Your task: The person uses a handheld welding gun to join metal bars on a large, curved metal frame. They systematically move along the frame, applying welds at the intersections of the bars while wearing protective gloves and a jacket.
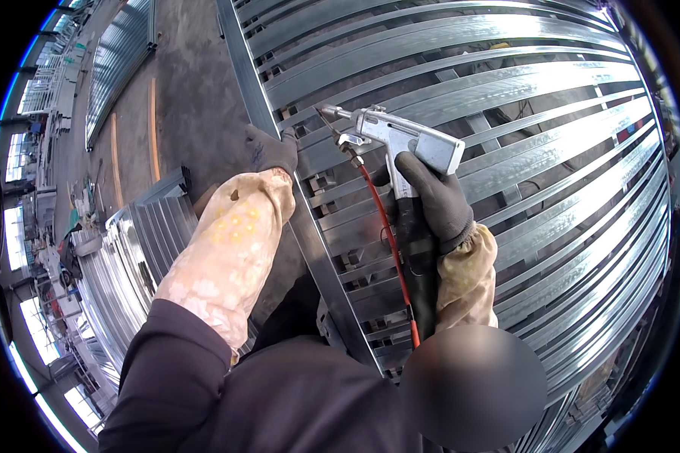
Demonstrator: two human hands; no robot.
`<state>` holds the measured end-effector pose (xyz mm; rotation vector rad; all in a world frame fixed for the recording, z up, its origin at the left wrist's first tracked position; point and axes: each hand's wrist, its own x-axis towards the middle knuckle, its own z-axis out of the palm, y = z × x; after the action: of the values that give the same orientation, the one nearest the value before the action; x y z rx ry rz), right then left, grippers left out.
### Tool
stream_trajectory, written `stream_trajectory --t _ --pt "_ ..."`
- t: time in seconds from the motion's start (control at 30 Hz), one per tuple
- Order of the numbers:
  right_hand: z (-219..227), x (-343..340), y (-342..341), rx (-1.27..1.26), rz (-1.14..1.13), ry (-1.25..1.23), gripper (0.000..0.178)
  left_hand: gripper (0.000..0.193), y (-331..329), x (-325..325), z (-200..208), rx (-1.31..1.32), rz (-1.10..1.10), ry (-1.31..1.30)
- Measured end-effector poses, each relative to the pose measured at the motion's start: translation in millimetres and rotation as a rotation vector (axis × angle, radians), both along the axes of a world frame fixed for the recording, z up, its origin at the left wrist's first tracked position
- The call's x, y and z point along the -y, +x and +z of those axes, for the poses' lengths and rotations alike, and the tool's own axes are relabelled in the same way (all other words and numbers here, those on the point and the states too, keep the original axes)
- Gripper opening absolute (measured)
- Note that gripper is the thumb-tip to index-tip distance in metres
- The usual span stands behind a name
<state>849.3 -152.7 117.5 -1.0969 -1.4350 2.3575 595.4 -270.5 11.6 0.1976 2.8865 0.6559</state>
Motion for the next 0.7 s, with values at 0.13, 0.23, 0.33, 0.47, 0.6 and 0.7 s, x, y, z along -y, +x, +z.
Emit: stream_trajectory --t 0.13,0.23,0.33,0.47,0.6,0.7 --pt "-13 1 -8 -0.013 0.012 0.019 0.037 0.084 -3 0 3 0.079 0.015 -0.011" --pt "-18 5 -17 -0.024 0.01 -0.019 0.037 0.083 -5 4 -5 0.022 -0.002 0.04" --pt "-32 6 -24 -0.068 0.004 -0.015 0.036 0.082 -7 7 -13 -0.022 -0.029 0.061" --pt "-46 8 -36 -0.084 -0.018 -0.073 0.034 0.068 -16 13 -29 -0.042 -0.035 0.22" --pt "-65 15 -49 -0.095 -0.013 0.058 0.034 0.046 -26 17 -32 0.08 0.023 0.491" --pt "-69 15 -53 -0.125 -0.01 0.081 0.034 0.053 -27 16 -43 -0.031 0.044 0.371"
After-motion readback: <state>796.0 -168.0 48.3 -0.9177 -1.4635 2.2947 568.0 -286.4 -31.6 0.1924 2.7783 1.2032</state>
